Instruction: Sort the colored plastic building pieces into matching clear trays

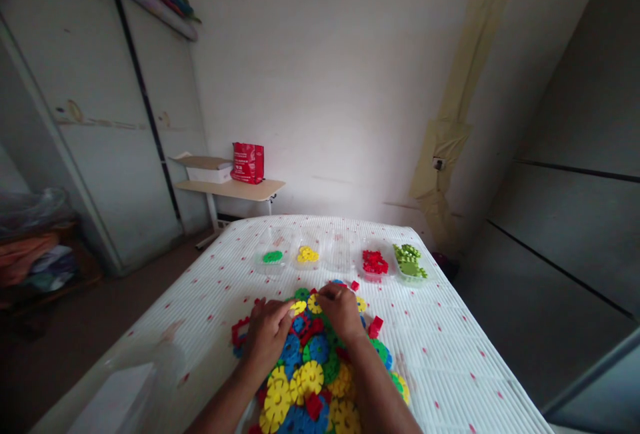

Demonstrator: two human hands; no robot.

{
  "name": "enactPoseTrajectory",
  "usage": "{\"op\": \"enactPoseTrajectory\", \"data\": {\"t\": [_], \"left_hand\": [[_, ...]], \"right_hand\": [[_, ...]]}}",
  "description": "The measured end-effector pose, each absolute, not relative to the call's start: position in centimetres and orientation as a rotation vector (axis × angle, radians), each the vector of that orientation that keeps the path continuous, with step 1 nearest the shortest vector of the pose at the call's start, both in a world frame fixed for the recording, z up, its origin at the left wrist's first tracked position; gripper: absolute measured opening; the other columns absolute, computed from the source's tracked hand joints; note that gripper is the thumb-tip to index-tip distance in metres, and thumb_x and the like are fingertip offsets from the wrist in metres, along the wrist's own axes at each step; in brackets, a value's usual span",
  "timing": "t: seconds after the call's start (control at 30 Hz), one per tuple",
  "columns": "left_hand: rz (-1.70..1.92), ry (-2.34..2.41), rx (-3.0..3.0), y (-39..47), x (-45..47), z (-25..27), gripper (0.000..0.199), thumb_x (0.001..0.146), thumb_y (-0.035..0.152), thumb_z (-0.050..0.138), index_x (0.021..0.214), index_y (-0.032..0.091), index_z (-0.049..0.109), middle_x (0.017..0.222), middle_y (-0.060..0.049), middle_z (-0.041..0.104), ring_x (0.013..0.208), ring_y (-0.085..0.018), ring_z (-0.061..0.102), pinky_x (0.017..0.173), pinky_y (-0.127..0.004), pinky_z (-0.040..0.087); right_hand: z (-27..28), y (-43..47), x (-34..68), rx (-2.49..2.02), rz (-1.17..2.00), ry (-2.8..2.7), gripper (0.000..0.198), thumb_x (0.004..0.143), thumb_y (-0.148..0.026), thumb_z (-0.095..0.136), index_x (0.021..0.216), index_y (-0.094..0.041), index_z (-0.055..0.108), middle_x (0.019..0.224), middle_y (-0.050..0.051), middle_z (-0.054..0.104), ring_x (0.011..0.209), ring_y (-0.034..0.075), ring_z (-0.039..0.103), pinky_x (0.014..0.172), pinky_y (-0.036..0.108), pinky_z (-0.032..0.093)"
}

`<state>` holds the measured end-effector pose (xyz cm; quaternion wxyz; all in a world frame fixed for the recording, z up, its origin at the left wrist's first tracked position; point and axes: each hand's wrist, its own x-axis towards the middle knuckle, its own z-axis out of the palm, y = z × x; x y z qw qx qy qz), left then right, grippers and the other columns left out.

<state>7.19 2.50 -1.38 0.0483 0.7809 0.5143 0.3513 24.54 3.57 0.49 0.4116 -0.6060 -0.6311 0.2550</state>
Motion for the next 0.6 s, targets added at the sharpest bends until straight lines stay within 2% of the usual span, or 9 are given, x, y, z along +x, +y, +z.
{"op": "enactPoseTrajectory", "data": {"t": [0.13, 0.3, 0.6], "left_hand": [[1.188, 1.453, 2.411, 2.65, 7.32, -1.90, 0.033, 0.085, 0.017, 0.039, 0.107, 0.023, 0.063, 0.086, -0.004, 0.069, 0.083, -0.018, 0.060, 0.090, -0.042, 0.039], [1.243, 1.403, 2.384, 2.77, 7.22, -1.92, 0.034, 0.084, 0.019, 0.040, 0.110, 0.019, 0.063, 0.082, -0.006, 0.068, 0.081, -0.019, 0.059, 0.075, -0.034, 0.046], [1.183, 1.403, 2.331, 2.96, 7.16, -2.11, 0.033, 0.083, 0.020, 0.042, 0.106, 0.018, 0.065, 0.082, -0.007, 0.068, 0.080, -0.020, 0.060, 0.074, -0.033, 0.047]], "right_hand": [[0.12, 3.62, 24.73, -1.265, 0.957, -1.315, 0.026, 0.065, -0.042, 0.062, 0.068, -0.016, 0.059, 0.048, -0.006, 0.046, 0.043, 0.007, 0.038, 0.044, 0.021, 0.032], [0.48, 3.13, 24.46, -1.085, 1.098, -1.230, 0.028, 0.061, -0.042, 0.068, 0.071, -0.018, 0.059, 0.053, -0.005, 0.051, 0.045, 0.008, 0.044, 0.046, 0.022, 0.036], [0.24, 2.92, 24.30, -1.200, 1.066, -1.333, 0.026, 0.066, -0.041, 0.066, 0.072, -0.016, 0.064, 0.049, -0.005, 0.052, 0.043, 0.008, 0.045, 0.045, 0.021, 0.034]]}}
